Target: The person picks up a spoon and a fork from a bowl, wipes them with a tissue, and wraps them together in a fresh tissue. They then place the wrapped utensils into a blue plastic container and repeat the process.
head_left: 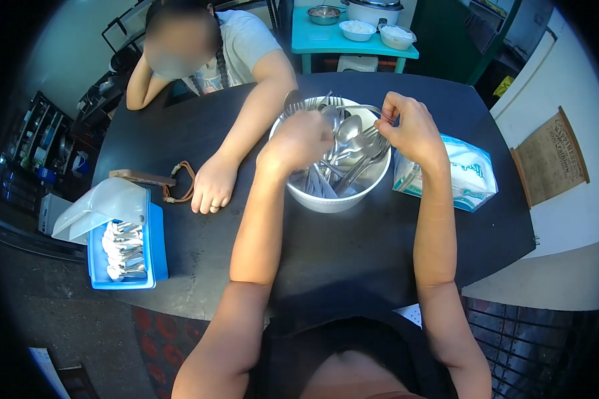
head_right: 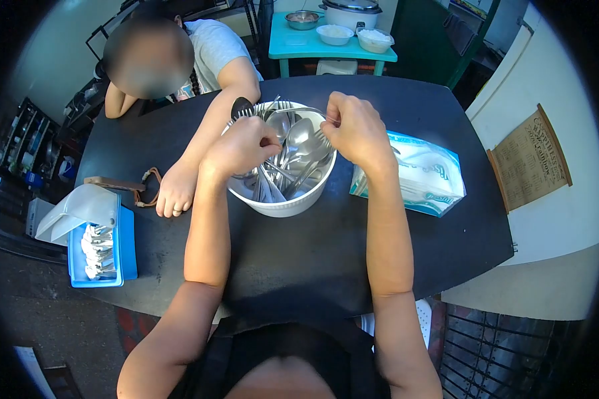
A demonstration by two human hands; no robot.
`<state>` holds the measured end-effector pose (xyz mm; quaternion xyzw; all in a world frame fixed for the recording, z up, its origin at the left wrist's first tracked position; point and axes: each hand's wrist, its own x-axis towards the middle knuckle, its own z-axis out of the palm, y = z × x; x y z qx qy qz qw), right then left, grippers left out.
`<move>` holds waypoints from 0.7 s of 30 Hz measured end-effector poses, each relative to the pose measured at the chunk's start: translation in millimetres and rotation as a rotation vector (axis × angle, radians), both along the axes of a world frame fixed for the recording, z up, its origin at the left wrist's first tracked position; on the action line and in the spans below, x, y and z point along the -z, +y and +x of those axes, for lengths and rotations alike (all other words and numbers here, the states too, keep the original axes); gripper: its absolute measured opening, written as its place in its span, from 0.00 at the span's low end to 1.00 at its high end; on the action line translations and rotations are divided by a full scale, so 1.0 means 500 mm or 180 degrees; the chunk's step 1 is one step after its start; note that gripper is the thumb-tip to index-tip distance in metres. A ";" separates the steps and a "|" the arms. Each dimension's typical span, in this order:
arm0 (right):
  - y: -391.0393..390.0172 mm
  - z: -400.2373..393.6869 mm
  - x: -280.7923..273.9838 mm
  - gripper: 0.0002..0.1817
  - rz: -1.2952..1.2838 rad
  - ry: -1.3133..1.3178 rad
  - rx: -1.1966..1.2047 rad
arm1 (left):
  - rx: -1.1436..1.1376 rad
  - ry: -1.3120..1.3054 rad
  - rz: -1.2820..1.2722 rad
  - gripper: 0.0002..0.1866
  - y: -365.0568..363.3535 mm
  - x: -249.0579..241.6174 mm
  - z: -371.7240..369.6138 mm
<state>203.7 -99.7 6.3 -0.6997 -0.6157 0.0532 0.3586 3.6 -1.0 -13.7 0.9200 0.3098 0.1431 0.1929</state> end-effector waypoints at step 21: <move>-0.020 -0.003 -0.043 0.22 0.0153 0.3848 -0.2015 | 0.0338 0.0733 -0.0438 0.10 -0.027 -0.010 0.014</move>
